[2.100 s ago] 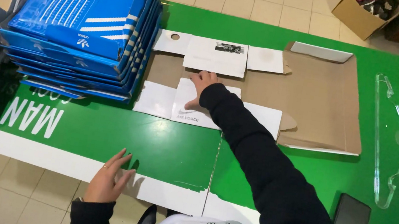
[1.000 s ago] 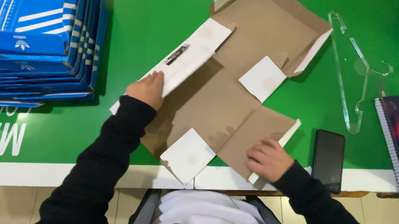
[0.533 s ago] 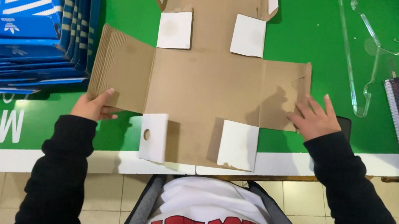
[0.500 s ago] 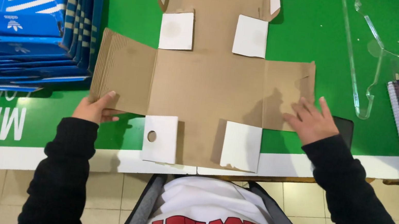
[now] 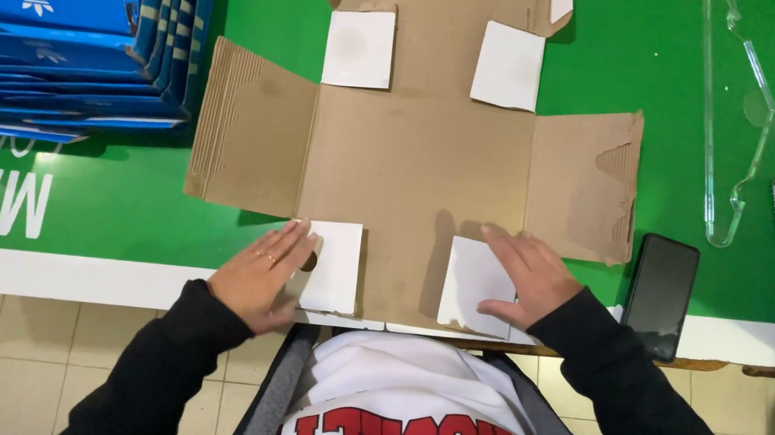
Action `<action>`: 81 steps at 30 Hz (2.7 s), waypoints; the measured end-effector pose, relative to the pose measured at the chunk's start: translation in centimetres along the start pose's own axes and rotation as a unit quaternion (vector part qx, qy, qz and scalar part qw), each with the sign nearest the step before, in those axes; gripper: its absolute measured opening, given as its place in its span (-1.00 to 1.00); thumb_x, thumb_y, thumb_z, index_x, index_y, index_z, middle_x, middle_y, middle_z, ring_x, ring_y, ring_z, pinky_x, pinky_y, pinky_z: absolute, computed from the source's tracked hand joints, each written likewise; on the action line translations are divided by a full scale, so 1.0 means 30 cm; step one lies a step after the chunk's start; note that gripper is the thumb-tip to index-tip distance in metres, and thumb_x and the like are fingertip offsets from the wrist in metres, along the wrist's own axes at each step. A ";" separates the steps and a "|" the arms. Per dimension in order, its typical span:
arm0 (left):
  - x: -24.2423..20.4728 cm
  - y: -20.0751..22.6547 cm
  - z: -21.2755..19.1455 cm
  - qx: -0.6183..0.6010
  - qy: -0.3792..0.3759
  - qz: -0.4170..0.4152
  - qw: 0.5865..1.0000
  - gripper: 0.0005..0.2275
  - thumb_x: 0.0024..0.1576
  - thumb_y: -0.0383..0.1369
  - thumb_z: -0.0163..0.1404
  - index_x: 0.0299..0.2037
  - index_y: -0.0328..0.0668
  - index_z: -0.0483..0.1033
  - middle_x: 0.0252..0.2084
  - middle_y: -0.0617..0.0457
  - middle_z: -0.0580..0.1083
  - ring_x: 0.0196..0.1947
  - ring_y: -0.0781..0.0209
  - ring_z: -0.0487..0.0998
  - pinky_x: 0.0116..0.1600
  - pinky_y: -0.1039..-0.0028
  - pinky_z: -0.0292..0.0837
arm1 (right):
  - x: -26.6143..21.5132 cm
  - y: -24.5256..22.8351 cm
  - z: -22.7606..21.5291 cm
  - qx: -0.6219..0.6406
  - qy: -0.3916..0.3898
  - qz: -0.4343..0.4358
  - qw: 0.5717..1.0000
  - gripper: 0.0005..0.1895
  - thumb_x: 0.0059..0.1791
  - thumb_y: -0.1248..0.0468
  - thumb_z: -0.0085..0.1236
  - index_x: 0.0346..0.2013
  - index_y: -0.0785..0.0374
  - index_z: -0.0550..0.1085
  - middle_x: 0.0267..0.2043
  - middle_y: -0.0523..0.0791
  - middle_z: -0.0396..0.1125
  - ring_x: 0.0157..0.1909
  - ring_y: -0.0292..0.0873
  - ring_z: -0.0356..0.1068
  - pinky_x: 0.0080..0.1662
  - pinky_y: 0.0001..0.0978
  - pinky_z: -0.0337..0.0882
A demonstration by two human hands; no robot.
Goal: The person is assembling a flat-packed Nike shoe box and securing it with tape.
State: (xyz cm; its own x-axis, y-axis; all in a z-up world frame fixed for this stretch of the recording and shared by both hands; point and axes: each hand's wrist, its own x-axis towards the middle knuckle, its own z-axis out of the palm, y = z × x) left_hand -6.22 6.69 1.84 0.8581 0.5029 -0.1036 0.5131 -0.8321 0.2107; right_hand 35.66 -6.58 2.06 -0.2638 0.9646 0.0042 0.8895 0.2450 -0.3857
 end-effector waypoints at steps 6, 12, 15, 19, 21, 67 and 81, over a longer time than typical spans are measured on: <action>0.003 0.061 0.007 -0.111 0.074 0.020 0.991 -0.07 -0.15 -0.07 0.29 0.33 -0.55 0.09 0.38 -0.46 0.11 0.41 -0.28 0.08 0.39 0.07 0.05 | 0.018 0.124 0.086 0.100 -0.006 0.041 0.994 -0.17 -0.30 -0.04 0.48 0.17 0.13 0.38 -0.01 0.02 0.35 0.07 0.12 0.29 0.14 -0.12 0.30; 0.003 0.041 -0.054 0.044 0.137 0.066 0.987 -0.42 0.00 -0.18 0.23 0.16 -0.41 0.44 0.16 -0.28 0.49 -0.01 -0.02 0.60 0.06 0.32 0.53 | 0.009 0.397 0.226 0.457 -0.067 0.028 0.887 -0.67 0.02 0.11 0.26 -0.02 0.19 0.45 -0.07 -0.07 0.36 0.05 -0.11 0.35 0.11 -0.27 0.36; 0.033 0.050 -0.199 0.127 0.270 0.064 0.952 -0.63 0.05 -0.42 0.13 0.09 -0.33 0.51 -0.08 -0.10 0.64 -0.19 0.14 0.71 -0.12 0.43 0.58 | 0.002 0.402 0.237 0.690 -0.009 0.018 0.723 -0.76 0.21 0.17 0.04 0.08 0.26 0.38 -0.04 -0.06 0.34 0.12 -0.09 0.35 0.20 -0.22 0.34; 0.121 0.006 -0.339 0.164 0.236 -0.037 0.957 -0.79 0.08 -0.43 0.17 -0.08 -0.21 0.65 -0.52 0.04 0.59 -0.62 0.12 0.57 -0.46 0.35 0.49 | 0.044 0.282 0.190 0.788 0.060 0.056 0.610 -0.69 0.25 0.17 -0.11 0.23 0.26 0.31 -0.09 -0.01 0.34 0.05 -0.02 0.38 0.15 -0.14 0.41; 0.181 -0.038 -0.375 0.149 0.173 -0.166 0.959 -0.82 0.23 -0.26 0.07 -0.37 -0.13 0.48 -0.64 -0.08 0.48 -0.64 -0.08 0.55 -0.49 0.17 0.46 | 0.075 0.172 0.126 0.773 0.103 0.177 0.600 -0.51 0.14 0.25 -0.13 0.38 0.12 0.14 -0.03 0.01 0.32 -0.03 -0.01 0.36 0.05 -0.13 0.48; 0.355 0.234 -0.171 -0.004 0.246 0.010 0.969 -0.80 0.06 -0.21 0.23 -0.26 -0.13 0.60 -0.39 0.06 0.51 -0.19 0.06 0.52 0.25 0.07 0.29 | 0.430 -0.003 -0.062 0.136 -0.053 -0.182 0.972 -0.78 0.04 0.17 0.11 -0.05 0.15 0.50 -0.14 -0.03 0.45 -0.09 0.08 0.46 -0.06 -0.11 0.46; 0.374 0.167 -0.169 0.014 0.291 0.038 0.956 -0.89 0.10 -0.34 0.22 -0.40 -0.13 0.58 -0.41 0.12 0.51 -0.20 0.12 0.49 0.22 0.12 0.30 | 0.032 0.281 0.034 -0.155 0.068 -0.070 0.983 -0.60 -0.08 0.23 0.14 0.06 -0.10 0.52 0.27 -0.12 0.34 0.37 -0.01 0.23 0.34 0.23 0.17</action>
